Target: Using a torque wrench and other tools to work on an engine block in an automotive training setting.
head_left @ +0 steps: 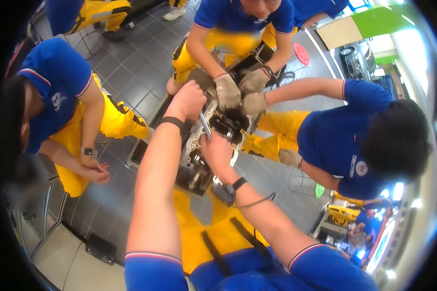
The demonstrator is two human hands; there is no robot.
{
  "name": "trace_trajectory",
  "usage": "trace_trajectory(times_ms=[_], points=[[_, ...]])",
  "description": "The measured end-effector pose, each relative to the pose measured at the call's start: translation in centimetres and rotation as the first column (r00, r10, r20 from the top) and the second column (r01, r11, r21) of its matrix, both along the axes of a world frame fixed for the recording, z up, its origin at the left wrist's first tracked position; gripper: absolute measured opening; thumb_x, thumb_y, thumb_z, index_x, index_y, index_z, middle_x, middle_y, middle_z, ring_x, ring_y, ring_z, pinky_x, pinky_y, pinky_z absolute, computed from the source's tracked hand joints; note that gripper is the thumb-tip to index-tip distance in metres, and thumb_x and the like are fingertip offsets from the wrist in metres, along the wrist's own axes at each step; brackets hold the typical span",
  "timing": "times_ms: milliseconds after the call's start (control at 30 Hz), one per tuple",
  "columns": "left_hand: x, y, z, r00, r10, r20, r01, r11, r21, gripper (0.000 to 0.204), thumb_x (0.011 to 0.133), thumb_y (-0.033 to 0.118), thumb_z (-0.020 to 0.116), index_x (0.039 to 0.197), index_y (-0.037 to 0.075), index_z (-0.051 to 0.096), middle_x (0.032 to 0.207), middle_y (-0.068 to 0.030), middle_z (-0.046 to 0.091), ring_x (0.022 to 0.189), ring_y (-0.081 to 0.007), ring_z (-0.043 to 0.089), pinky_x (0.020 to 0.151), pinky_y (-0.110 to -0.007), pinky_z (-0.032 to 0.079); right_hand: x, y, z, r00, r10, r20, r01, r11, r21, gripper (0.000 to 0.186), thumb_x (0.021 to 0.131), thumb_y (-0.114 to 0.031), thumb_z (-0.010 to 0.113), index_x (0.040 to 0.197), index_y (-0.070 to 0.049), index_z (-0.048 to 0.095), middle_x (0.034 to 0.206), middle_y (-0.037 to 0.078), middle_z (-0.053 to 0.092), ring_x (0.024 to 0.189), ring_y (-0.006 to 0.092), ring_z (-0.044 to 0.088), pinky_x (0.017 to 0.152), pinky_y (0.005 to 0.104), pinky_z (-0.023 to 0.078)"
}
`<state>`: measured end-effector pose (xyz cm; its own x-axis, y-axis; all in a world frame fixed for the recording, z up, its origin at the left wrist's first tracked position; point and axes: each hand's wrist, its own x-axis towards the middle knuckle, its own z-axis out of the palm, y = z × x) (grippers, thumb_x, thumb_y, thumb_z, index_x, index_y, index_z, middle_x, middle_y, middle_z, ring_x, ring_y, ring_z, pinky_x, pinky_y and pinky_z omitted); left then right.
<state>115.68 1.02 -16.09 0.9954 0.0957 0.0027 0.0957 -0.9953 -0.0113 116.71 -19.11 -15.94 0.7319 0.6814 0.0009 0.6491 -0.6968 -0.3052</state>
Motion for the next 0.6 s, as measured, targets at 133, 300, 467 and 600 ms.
trace_trajectory(times_ms=[133,300,467,600], points=[[-0.3,-0.4,0.5,1.0,-0.002,-0.011,0.002,1.0,-0.009,0.013,0.07,0.023,0.076,0.081,0.019,0.078,0.09,-0.0027,0.075,0.097,-0.02,0.068,0.094,-0.033,0.043,0.0,-0.7,-0.8,0.993,0.021,0.115,-0.022,1.0,0.006,0.031,0.09,-0.03,0.07,0.076,-0.003,0.063,0.065,0.025,0.064,0.065,0.0478,0.066,0.061,0.0551,0.054],[-1.5,-1.9,-0.1,0.993,0.027,0.118,-0.027,1.0,-0.004,0.015,0.073,0.029,0.078,0.085,0.019,0.078,0.093,0.0001,0.076,0.097,-0.0178,0.07,0.097,-0.034,0.042,-0.3,-2.4,-2.8,0.956,0.111,0.271,-0.124,0.992,0.031,0.031,0.092,-0.028,0.069,0.074,-0.004,0.061,0.065,0.026,0.064,0.063,0.0483,0.065,0.058,0.0571,0.054],[-2.1,-3.2,0.1,0.953,0.106,0.282,-0.111,0.994,0.0,0.01,0.081,0.025,0.077,0.09,0.023,0.08,0.094,0.004,0.078,0.097,-0.0149,0.073,0.081,-0.032,0.047,0.2,-3.1,-2.9,0.921,0.183,0.343,-0.206,0.978,0.031,0.032,0.092,-0.024,0.069,0.072,-0.001,0.058,0.064,0.026,0.063,0.063,0.0485,0.064,0.057,0.0553,0.051],[-3.1,-3.5,-0.2,0.953,0.162,0.256,-0.156,0.987,-0.045,0.009,0.082,0.023,0.076,0.09,0.021,0.08,0.094,0.0029,0.078,0.097,-0.016,0.073,0.083,-0.032,0.048,0.1,-3.3,-3.3,0.907,0.252,0.338,-0.286,0.957,0.053,0.031,0.091,-0.023,0.069,0.072,-0.001,0.058,0.064,0.026,0.062,0.063,0.0484,0.063,0.058,0.0553,0.051]])
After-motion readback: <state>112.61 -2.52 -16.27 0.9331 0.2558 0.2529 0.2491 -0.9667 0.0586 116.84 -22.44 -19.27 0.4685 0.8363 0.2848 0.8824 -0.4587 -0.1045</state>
